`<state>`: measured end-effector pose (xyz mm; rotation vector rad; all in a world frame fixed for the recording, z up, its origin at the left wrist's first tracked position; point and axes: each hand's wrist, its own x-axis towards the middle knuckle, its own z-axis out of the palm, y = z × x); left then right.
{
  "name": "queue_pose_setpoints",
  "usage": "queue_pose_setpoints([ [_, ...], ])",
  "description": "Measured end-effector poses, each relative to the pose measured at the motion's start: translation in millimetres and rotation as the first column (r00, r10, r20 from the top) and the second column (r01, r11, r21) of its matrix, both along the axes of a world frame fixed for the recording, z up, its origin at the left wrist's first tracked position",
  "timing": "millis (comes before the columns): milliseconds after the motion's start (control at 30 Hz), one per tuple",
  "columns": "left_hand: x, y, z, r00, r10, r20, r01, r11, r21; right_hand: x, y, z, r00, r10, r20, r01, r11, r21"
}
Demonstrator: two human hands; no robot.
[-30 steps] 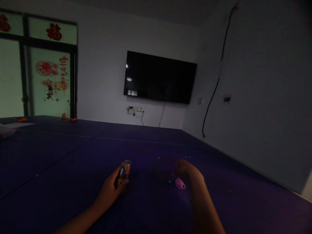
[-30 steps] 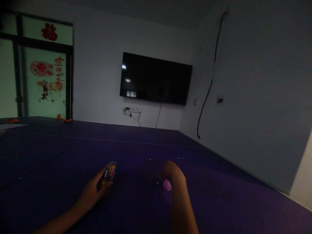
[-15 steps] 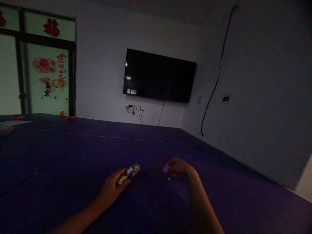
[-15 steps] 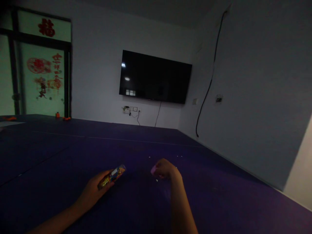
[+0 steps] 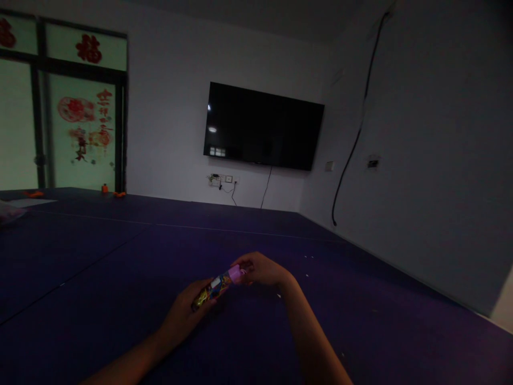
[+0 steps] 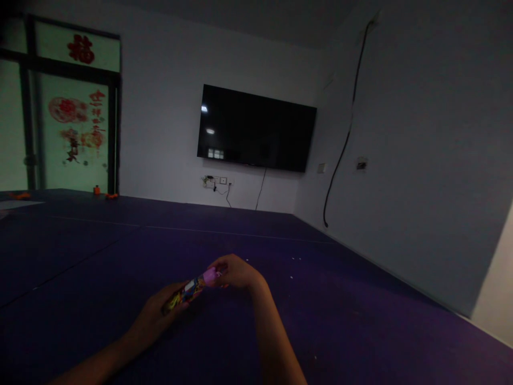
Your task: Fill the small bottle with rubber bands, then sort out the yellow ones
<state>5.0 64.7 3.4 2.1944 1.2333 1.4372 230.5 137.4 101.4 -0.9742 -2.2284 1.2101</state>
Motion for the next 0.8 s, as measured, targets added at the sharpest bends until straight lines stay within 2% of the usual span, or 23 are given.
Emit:
queue_pose_setpoints([
  [300,-0.8,-0.8,-2.2,1.000,0.003,-0.020,-0.001,0.998,0.056,-10.7,-8.1,4.1,0.997,0.016,0.075,-0.022,0.996,0.082],
  [500,1.2,-1.3,-5.2,0.995,0.004,-0.098,0.008,0.993,0.117,-22.6,-15.8,7.2,0.941,-0.138,0.309,0.115,0.989,0.093],
  [633,1.5,-1.8,-0.7,0.998,0.060,0.005,-0.060,0.996,0.072,-20.1,-22.4,13.9,0.974,-0.104,0.203,0.102,0.995,0.021],
  [733,1.6,-2.4,4.6,0.994,0.092,0.067,-0.094,0.995,0.036,-15.7,-24.3,17.3,0.996,-0.058,0.061,0.052,0.993,0.106],
  [800,2.2,-3.0,6.5,0.994,0.085,0.068,-0.088,0.996,0.036,-16.1,-22.6,17.0,0.996,-0.068,0.050,0.059,0.985,0.160],
])
